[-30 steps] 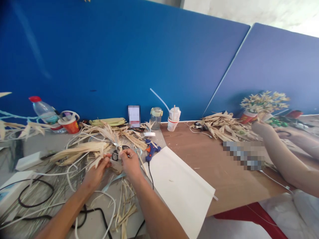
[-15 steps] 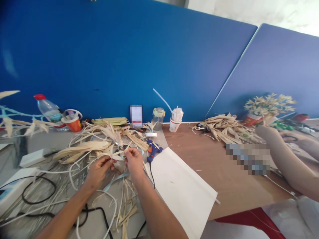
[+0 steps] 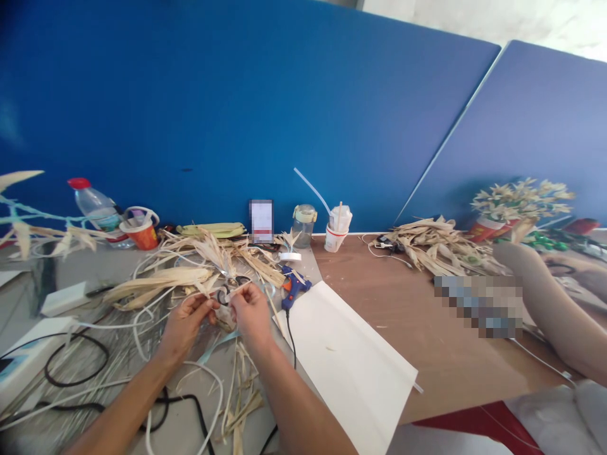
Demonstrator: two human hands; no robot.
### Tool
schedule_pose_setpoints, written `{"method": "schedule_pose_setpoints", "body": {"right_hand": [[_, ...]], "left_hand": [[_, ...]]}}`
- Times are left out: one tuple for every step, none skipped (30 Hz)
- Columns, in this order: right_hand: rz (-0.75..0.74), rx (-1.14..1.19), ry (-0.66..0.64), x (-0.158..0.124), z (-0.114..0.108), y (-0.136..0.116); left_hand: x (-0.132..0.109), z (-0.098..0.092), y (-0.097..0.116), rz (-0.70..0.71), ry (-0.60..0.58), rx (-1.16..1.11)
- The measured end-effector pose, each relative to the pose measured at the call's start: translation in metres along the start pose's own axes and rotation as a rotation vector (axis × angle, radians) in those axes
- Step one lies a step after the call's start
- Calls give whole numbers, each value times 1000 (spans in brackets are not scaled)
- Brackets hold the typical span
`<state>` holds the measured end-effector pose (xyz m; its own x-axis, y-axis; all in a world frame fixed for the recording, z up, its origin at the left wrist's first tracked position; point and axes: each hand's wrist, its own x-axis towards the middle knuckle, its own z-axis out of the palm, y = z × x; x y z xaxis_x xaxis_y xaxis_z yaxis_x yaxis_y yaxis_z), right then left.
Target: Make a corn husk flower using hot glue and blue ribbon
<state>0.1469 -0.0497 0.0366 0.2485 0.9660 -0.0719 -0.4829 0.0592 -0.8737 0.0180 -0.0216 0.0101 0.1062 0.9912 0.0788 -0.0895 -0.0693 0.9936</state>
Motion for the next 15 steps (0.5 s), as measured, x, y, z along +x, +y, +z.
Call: {"method": "schedule_pose_setpoints", "body": {"right_hand": [[1,-5,-19,-1,1,-1],[-5,-7,-30,-2,1,-3],[-22,-6,-31,-2,1,-6],[-48,-5,-23,-2,0,-9],[-83,-3,-3,-2,-2,-13],[-122,-2,26,-1,-3,-16],[-155,-6,54,0,-5,-19],[-173,-19,75,1,-7,-20],[-170,-39,85,2,-8,-19],[-153,-67,82,3,-9,-17],[-130,-99,70,4,-8,-13],[-102,-130,51,5,-8,-9],[-78,-149,31,5,-7,-5],[-58,-155,14,6,-6,-1],[-41,-151,1,5,-5,2]], "left_hand": [[0,0,0,0,-1,-8],[0,0,0,0,1,-7],[0,0,0,-3,4,5],[0,0,1,-10,7,23],[0,-1,1,-19,7,39],[0,-1,2,-29,6,49],[0,-1,3,-35,-4,55],[-1,-1,3,-33,-18,56],[-1,-1,3,-25,-38,50],[-2,-1,2,-15,-57,39],[-2,-1,2,-8,-72,28],[-3,-1,1,-7,-82,20],[-4,-1,0,-9,-89,14],[-5,-1,-1,-2,-82,25],[-5,-1,-1,12,-79,43]]}}
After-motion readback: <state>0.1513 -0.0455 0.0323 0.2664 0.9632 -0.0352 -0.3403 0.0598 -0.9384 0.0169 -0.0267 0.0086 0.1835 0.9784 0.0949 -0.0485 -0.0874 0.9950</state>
